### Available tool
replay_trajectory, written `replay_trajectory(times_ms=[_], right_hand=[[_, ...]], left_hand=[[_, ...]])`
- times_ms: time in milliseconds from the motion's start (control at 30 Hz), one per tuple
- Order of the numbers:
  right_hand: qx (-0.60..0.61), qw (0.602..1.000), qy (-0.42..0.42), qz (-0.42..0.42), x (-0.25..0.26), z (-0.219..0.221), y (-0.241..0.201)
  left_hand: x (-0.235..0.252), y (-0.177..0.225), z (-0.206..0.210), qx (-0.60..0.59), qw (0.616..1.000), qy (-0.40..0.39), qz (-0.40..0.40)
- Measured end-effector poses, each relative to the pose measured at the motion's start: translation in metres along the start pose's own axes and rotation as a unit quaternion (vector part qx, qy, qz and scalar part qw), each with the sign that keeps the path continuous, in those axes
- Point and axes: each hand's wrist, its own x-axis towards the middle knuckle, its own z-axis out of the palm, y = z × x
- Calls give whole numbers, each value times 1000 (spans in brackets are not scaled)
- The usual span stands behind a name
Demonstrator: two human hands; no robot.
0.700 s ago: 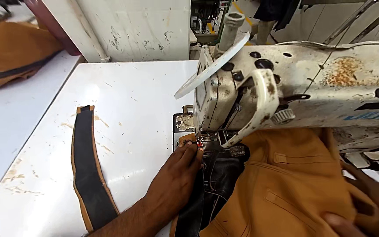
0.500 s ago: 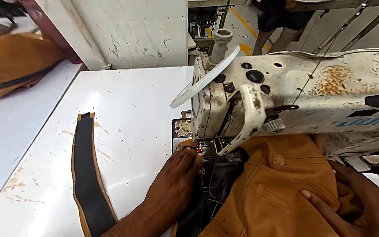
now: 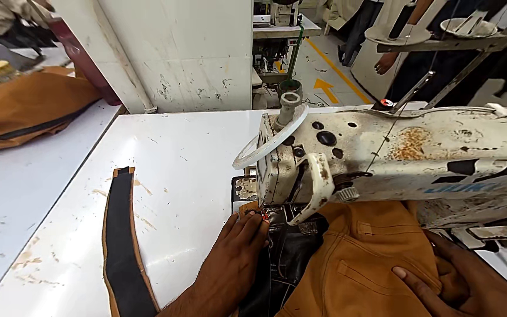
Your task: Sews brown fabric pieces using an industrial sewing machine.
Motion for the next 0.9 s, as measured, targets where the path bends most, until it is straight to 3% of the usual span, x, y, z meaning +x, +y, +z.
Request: replay_trajectory(times_ms=[400, 900], right_hand=[[1, 1000, 7, 5, 3, 3, 3], [19, 1000, 5, 13, 18, 6, 9]], left_hand=[[-5, 2, 0, 10, 998, 45, 40], [0, 5, 1, -3, 999, 29, 19]])
